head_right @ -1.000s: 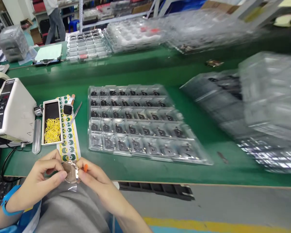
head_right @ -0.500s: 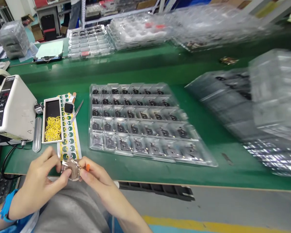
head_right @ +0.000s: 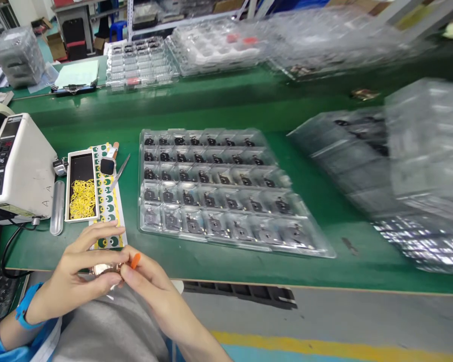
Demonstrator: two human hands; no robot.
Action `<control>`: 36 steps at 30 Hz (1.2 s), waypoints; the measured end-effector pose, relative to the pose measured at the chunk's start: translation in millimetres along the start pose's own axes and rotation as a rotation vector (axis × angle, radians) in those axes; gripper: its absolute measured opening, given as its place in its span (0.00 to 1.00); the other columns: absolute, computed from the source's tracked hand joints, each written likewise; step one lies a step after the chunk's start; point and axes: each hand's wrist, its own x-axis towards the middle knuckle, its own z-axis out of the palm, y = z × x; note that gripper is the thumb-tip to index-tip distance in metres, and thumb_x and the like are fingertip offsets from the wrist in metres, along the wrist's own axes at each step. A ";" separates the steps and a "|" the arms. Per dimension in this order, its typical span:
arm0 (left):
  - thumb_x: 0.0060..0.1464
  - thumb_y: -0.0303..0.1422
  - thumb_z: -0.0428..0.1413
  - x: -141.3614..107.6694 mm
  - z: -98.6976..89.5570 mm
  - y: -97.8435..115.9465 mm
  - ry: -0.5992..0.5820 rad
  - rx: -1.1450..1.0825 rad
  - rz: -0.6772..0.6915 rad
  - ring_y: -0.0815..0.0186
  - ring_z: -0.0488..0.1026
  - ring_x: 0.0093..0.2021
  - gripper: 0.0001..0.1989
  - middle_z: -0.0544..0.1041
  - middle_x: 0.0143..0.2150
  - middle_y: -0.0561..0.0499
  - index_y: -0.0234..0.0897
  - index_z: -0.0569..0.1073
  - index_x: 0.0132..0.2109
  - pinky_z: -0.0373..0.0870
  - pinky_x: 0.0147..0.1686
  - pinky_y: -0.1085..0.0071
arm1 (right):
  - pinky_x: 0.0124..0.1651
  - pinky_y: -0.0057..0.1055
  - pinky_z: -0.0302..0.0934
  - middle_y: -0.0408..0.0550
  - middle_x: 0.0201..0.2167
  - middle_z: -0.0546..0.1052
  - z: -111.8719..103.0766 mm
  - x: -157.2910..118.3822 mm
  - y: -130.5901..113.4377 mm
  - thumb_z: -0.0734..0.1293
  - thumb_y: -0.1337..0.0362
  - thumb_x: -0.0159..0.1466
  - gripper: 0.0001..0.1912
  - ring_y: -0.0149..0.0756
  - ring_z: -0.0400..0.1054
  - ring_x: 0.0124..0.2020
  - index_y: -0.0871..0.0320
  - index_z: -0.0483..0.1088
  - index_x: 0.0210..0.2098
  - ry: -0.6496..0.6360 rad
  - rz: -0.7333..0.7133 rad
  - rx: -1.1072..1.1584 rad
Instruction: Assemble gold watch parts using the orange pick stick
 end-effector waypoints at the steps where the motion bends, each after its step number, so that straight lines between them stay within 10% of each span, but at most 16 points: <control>1: 0.59 0.33 0.60 -0.7 1.9 -2.9 -0.032 -0.015 -0.025 0.50 0.69 0.62 0.12 0.75 0.58 0.40 0.42 0.78 0.50 0.65 0.60 0.44 | 0.39 0.33 0.62 0.46 0.30 0.71 1.6 0.3 1.6 0.72 0.43 0.58 0.20 0.37 0.65 0.34 0.55 0.75 0.31 0.021 0.022 0.024; 8: 0.53 0.39 0.65 -5.3 -3.1 -18.9 -0.170 -0.085 -0.015 0.48 0.63 0.67 0.29 0.70 0.64 0.37 0.41 0.71 0.60 0.58 0.64 0.40 | 0.39 0.34 0.63 0.47 0.31 0.76 10.1 5.0 2.8 0.76 0.47 0.55 0.18 0.38 0.71 0.33 0.54 0.78 0.35 0.005 0.152 0.279; 15: 0.59 0.23 0.57 -9.6 -8.7 -18.9 0.079 -0.133 0.199 0.56 0.78 0.54 0.14 0.82 0.50 0.38 0.35 0.77 0.51 0.77 0.52 0.59 | 0.30 0.26 0.53 0.45 0.30 0.73 15.9 4.8 -3.0 0.79 0.50 0.51 0.18 0.29 0.60 0.28 0.56 0.77 0.32 0.101 0.217 0.394; 24: 0.49 0.35 0.66 1.7 -9.2 -8.1 0.324 -0.636 -0.788 0.66 0.76 0.18 0.09 0.79 0.20 0.52 0.35 0.75 0.30 0.75 0.19 0.75 | 0.30 0.29 0.52 0.42 0.25 0.64 5.8 18.1 -30.2 0.65 0.41 0.62 0.24 0.32 0.55 0.27 0.56 0.67 0.26 0.130 -0.101 -0.477; 31: 0.46 0.33 0.66 5.9 -0.6 -19.3 0.347 -0.762 -0.827 0.70 0.75 0.20 0.10 0.77 0.22 0.54 0.34 0.73 0.29 0.75 0.23 0.76 | 0.23 0.25 0.50 0.38 0.19 0.63 28.3 42.8 -31.3 0.64 0.56 0.62 0.11 0.29 0.53 0.21 0.56 0.68 0.28 0.078 -0.193 -0.703; 36: 0.50 0.24 0.60 -10.7 -3.9 -15.7 0.509 -0.426 -0.577 0.68 0.79 0.32 0.06 0.80 0.32 0.49 0.35 0.75 0.38 0.76 0.31 0.77 | 0.23 0.24 0.59 0.42 0.21 0.72 10.0 74.2 -39.7 0.65 0.57 0.67 0.14 0.30 0.65 0.22 0.56 0.70 0.27 -0.058 -0.408 -0.828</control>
